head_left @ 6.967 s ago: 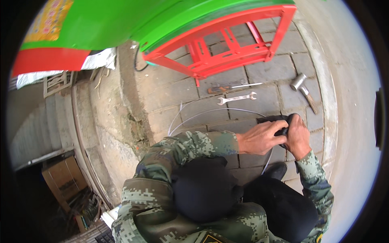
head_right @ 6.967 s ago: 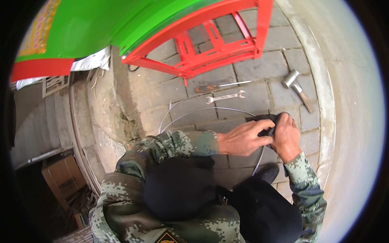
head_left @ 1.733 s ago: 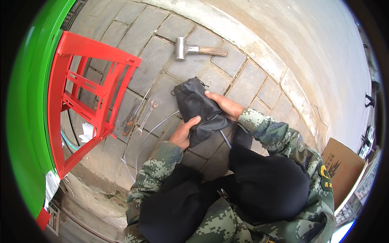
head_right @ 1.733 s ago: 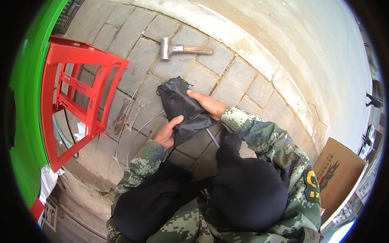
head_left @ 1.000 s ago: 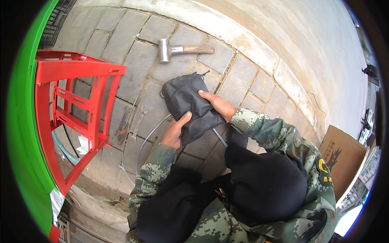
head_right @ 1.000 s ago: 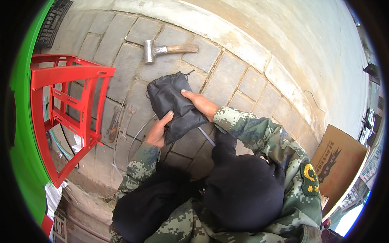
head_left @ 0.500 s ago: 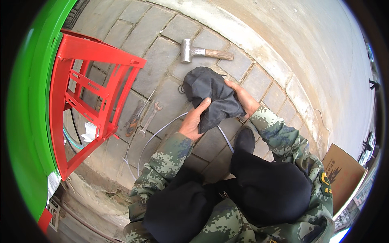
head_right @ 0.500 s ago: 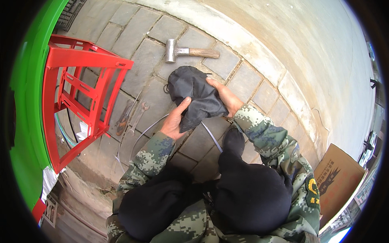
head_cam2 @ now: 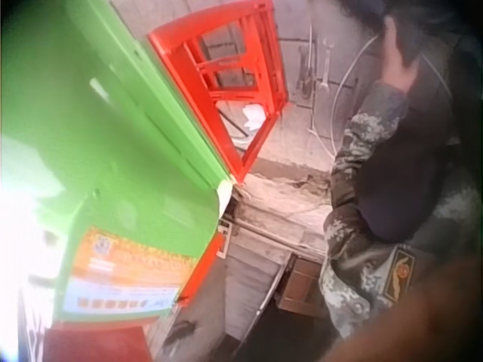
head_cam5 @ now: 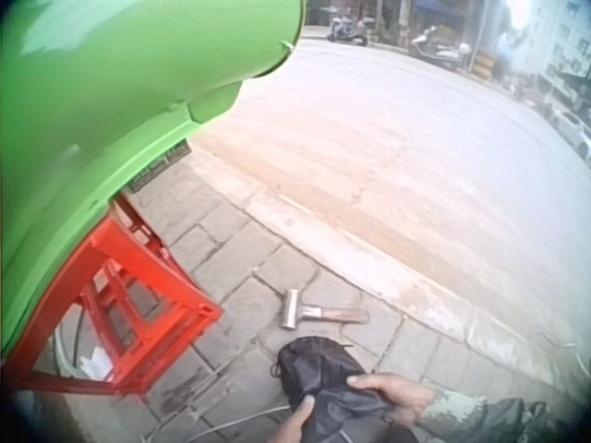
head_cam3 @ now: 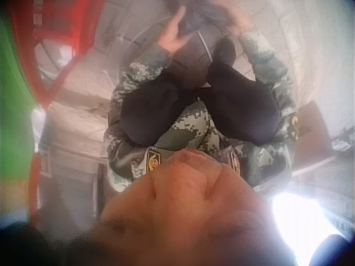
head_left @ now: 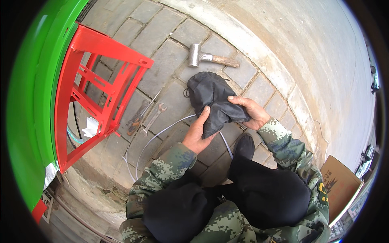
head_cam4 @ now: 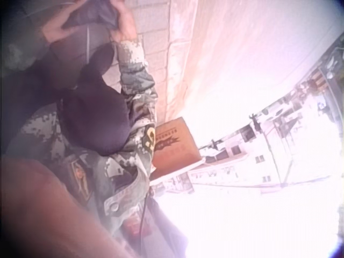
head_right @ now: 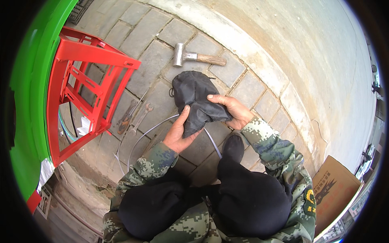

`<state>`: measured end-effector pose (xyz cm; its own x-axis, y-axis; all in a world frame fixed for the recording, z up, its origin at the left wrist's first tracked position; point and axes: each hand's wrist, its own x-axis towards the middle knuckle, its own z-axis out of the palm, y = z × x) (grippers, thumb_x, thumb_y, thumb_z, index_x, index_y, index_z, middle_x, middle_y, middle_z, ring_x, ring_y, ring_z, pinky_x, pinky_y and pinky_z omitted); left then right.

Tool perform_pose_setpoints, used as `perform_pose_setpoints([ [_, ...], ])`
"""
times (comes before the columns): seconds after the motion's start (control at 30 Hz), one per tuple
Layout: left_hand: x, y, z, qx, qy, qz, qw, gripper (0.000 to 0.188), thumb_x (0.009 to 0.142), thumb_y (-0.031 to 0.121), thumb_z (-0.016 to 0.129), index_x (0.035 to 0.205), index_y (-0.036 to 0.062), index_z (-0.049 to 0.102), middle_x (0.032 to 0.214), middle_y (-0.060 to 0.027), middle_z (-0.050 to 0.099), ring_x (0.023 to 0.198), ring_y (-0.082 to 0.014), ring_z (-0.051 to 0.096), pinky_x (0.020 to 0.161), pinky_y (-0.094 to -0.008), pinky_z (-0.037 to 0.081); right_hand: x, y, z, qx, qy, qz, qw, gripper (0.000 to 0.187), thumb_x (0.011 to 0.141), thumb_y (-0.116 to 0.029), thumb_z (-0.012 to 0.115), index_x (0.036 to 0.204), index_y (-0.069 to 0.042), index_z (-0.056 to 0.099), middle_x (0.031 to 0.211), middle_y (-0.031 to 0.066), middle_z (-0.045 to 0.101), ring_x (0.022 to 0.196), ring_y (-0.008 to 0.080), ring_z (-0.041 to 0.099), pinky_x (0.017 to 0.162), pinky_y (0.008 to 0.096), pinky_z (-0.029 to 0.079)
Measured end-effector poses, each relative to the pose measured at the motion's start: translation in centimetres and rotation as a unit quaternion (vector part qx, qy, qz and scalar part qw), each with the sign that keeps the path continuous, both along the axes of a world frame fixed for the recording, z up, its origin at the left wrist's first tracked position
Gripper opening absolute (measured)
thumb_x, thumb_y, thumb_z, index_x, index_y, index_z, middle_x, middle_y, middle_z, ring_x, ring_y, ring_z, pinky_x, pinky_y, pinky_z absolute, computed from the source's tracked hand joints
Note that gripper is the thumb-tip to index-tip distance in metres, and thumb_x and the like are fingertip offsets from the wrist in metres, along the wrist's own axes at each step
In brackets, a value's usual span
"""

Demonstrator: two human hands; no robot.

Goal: The person uses a wrench to tighten a bolt on a metal rod, then walks to a green and red machine. They sit on the ground, open a black bag, and remove small parts. They attach a red bracket to the machine and secure it with screws using a screwdriver.

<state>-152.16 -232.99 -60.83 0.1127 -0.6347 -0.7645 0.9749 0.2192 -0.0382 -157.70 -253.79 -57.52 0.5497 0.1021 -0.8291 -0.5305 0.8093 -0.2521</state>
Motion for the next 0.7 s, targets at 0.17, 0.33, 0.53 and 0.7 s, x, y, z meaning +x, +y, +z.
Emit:
perform_pose_setpoints([
  [0.17,-0.2,1.1,-0.4,0.044,0.0,-0.008,0.999,0.044,0.098,0.044,0.068,0.126,0.0105,0.062,0.117,-0.0031,0.068,0.107,-0.0175,0.064,0.091,-0.0336,0.057,-0.1,0.6,0.1,-0.021,0.032,0.059,0.998,0.033,0.094,-0.017,0.075,0.117,0.005,0.068,0.108,0.0112,0.075,0.095,0.0187,0.073,0.085,0.0329,0.059],
  [0.33,-0.4,1.1,-1.3,0.027,0.0,0.001,1.0,0.043,0.098,0.045,0.068,0.12,0.0081,0.063,0.104,-0.0043,0.071,0.088,-0.0152,0.067,0.076,-0.0268,0.057,-0.4,1.1,0.2,-0.052,0.012,0.065,0.996,0.039,0.095,-0.017,0.075,0.123,0.007,0.063,0.115,0.0119,0.072,0.101,0.0191,0.072,0.084,0.0324,0.061],
  [0.53,-0.3,1.5,-0.9,0.061,-0.033,-0.044,0.997,0.038,0.098,0.045,0.069,0.104,0.008,0.061,0.089,-0.0058,0.067,0.065,-0.0076,0.059,0.054,-0.0198,0.047,-0.5,1.1,0.0,-0.037,0.016,0.083,0.996,0.035,0.096,-0.014,0.073,0.12,0.009,0.062,0.109,0.0151,0.072,0.095,0.0223,0.075,0.074,0.0325,0.065],
  [0.7,-0.4,2.0,-1.5,0.054,-0.051,-0.056,0.996,0.039,0.098,0.045,0.07,0.096,0.0072,0.059,0.083,-0.0053,0.063,0.06,-0.0067,0.054,0.047,-0.0196,0.039,-1.2,0.4,-0.5,-0.056,0.047,0.155,0.985,0.037,0.096,-0.018,0.073,0.116,0.01,0.06,0.101,0.0165,0.073,0.067,0.017,0.071,0.054,0.0276,0.059],
])
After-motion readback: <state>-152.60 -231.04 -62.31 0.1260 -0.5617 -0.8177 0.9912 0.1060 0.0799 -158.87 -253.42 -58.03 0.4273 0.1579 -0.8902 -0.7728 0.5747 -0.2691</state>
